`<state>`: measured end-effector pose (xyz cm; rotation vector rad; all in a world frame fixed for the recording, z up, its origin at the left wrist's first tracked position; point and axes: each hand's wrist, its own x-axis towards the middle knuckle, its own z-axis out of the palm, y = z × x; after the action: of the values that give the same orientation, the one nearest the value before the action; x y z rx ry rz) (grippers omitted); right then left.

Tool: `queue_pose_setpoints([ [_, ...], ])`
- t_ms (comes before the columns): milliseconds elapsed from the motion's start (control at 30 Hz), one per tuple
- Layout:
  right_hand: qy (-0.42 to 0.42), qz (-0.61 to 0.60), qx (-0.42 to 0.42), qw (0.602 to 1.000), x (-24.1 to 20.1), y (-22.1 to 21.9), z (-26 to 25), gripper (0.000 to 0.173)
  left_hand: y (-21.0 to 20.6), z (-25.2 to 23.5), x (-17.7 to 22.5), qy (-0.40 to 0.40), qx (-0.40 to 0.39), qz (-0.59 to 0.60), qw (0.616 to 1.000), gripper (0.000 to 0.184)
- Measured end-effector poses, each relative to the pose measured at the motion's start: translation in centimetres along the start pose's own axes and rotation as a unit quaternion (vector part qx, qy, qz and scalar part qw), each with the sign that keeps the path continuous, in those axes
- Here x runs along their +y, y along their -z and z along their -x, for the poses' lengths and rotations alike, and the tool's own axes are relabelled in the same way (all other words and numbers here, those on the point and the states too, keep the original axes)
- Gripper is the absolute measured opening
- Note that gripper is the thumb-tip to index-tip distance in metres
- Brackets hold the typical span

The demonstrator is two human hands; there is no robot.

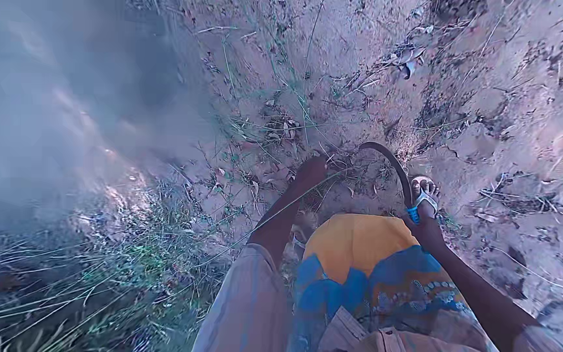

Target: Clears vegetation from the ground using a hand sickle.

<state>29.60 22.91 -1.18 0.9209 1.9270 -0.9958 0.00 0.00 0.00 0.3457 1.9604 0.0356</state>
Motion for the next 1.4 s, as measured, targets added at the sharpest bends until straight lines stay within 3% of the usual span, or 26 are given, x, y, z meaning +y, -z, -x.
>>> queue_pose_setpoints([
  [100,0.046,-0.022,0.058,0.997,1.1,0.3,-1.6,0.054,5.5,-7.4,4.3,-0.066,0.117,0.054,0.990,0.041],
  [167,0.090,-0.040,0.091,0.991,1.7,0.0,-2.8,0.053,7.1,-10.7,4.8,-0.060,0.163,0.072,0.982,0.046],
  [300,0.174,-0.030,0.159,0.971,0.8,-0.7,-6.9,0.055,7.8,-15.5,1.4,-0.011,0.187,-0.004,0.982,0.079],
  [400,0.226,-0.060,0.151,0.961,-3.6,-0.4,-10.3,0.040,6.7,-16.7,-2.2,0.088,0.159,-0.105,0.978,0.108],
  [467,0.244,-0.050,0.119,0.961,-7.4,0.1,-12.5,0.036,5.5,-16.5,-3.8,0.138,0.144,-0.129,0.971,0.100],
  [600,0.247,-0.017,0.052,0.967,-14.0,-0.4,-15.1,0.037,3.8,-13.9,-4.4,0.203,0.113,-0.078,0.970,0.050],
  [767,0.194,0.070,-0.014,0.978,-19.2,-2.5,-15.2,0.038,3.3,-11.8,-6.0,0.187,0.098,-0.041,0.977,0.047],
  [833,0.124,0.120,-0.049,0.984,-17.7,-4.2,-14.8,0.042,2.8,-11.3,-7.3,0.169,0.095,-0.041,0.980,0.044],
  [900,0.050,0.156,-0.083,0.983,-13.3,-5.3,-11.7,0.041,1.6,-10.7,-8.6,0.145,0.076,-0.036,0.986,0.044],
  [967,-0.019,0.201,-0.140,0.969,-7.2,-5.8,-5.9,0.044,-0.5,-8.5,-11.5,0.158,0.057,-0.015,0.986,0.043],
  [1067,-0.092,0.216,-0.193,0.953,1.3,-6.1,3.2,0.043,-7.2,-2.0,-17.9,0.195,-0.039,-0.064,0.978,0.037],
  [1133,-0.052,0.160,-0.130,0.977,1.2,-5.9,5.4,0.039,-12.1,2.4,-21.1,0.212,-0.122,-0.109,0.964,0.033],
  [1233,0.060,0.105,-0.033,0.992,-6.0,-5.0,0.3,0.042,-15.7,4.7,-21.5,0.209,-0.250,-0.125,0.937,0.044],
  [1267,0.078,0.106,-0.026,0.991,-9.2,-4.8,-2.7,0.043,-15.4,4.0,-21.0,0.202,-0.241,-0.117,0.942,0.051],
  [1333,0.112,0.108,-0.004,0.988,-13.5,-5.8,-8.2,0.040,-12.5,1.5,-18.2,0.153,-0.141,-0.096,0.973,0.052],
  [1400,0.091,0.116,-0.008,0.989,-13.8,-8.2,-10.7,0.041,-6.4,-2.3,-14.0,0.057,-0.008,-0.086,0.995,0.045],
])
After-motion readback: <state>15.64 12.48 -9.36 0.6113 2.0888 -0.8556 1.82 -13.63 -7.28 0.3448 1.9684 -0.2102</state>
